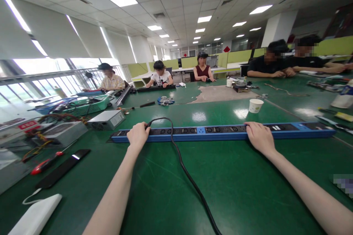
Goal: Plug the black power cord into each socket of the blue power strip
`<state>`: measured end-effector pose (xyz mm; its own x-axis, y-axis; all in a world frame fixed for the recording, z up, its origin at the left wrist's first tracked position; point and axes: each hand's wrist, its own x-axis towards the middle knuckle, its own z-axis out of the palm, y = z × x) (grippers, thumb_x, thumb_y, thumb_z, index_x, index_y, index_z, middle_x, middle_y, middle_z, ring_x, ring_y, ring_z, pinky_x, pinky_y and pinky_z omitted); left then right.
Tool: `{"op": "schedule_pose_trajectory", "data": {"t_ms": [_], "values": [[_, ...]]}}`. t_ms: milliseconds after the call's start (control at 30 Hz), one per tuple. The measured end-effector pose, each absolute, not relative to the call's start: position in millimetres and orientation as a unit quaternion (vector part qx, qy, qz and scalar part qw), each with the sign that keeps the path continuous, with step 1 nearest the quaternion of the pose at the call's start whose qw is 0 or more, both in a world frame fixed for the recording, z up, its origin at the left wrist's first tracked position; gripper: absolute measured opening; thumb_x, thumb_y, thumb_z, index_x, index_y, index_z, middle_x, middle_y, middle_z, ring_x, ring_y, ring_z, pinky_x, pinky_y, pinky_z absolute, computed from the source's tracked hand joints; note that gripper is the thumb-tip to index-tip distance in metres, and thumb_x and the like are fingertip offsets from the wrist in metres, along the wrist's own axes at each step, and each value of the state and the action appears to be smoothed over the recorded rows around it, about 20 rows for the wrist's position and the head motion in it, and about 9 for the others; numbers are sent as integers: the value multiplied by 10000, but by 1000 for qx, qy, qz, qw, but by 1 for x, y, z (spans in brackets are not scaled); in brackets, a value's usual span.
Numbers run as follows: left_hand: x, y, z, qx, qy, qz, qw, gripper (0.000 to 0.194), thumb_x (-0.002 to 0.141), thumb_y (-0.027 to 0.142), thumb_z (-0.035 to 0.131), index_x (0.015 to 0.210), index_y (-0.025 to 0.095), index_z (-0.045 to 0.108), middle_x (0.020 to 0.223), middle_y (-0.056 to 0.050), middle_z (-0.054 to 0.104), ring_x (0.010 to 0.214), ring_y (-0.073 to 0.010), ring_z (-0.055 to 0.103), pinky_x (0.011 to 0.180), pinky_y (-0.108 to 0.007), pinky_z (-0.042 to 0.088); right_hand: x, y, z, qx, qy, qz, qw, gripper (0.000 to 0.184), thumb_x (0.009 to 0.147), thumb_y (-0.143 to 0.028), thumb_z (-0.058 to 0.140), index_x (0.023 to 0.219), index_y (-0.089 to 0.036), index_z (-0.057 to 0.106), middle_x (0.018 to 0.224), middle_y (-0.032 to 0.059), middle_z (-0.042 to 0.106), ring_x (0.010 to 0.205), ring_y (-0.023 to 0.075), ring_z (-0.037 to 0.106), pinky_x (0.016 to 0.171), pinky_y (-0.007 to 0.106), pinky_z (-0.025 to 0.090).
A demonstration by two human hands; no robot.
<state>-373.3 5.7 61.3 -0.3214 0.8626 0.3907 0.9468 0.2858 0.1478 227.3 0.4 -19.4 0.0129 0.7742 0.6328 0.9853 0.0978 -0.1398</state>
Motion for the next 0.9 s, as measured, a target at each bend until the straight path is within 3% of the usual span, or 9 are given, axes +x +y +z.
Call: {"op": "schedule_pose_trajectory", "data": {"t_ms": [167,400,533,767,900], "values": [[-369,6,64,-540,-814,-196,79,324,954,464,656,1140,238,796,1131,-188,774,1074,-391,724,883,-478,535,226,-1,-19,-647,-677,-177,301,478,1063,-356,328,1249,-212,744,1278,115,769,1206,309,650,1047,475,404],[-354,-12,32,-471,-822,-303,99,398,1049,527,484,1171,229,718,1200,-181,735,1117,-357,690,916,-468,508,227,-4,-17,-642,-682,-179,299,461,1069,-343,327,1246,-220,734,1282,104,771,1221,299,655,1039,463,418],[-359,-13,29,-488,-811,-310,88,376,1047,541,491,1100,244,714,1181,-162,746,1101,-341,696,909,-445,504,228,-5,-17,-643,-681,-182,299,443,1059,-332,345,1244,-228,735,1270,103,775,1207,296,663,1031,463,431],[-362,-3,60,-501,-811,-289,87,354,1022,469,545,1089,176,734,1181,-214,749,1102,-365,714,900,-447,533,231,-3,-18,-641,-683,-183,299,441,1070,-337,343,1254,-223,727,1281,95,772,1221,286,656,1049,452,420],[-353,-6,93,-508,-793,-320,105,438,982,610,583,1111,235,769,1162,-157,783,1094,-380,723,915,-474,547,230,-3,-20,-639,-682,-192,300,438,1074,-330,347,1256,-217,729,1279,97,773,1217,283,656,1052,449,412]]}}
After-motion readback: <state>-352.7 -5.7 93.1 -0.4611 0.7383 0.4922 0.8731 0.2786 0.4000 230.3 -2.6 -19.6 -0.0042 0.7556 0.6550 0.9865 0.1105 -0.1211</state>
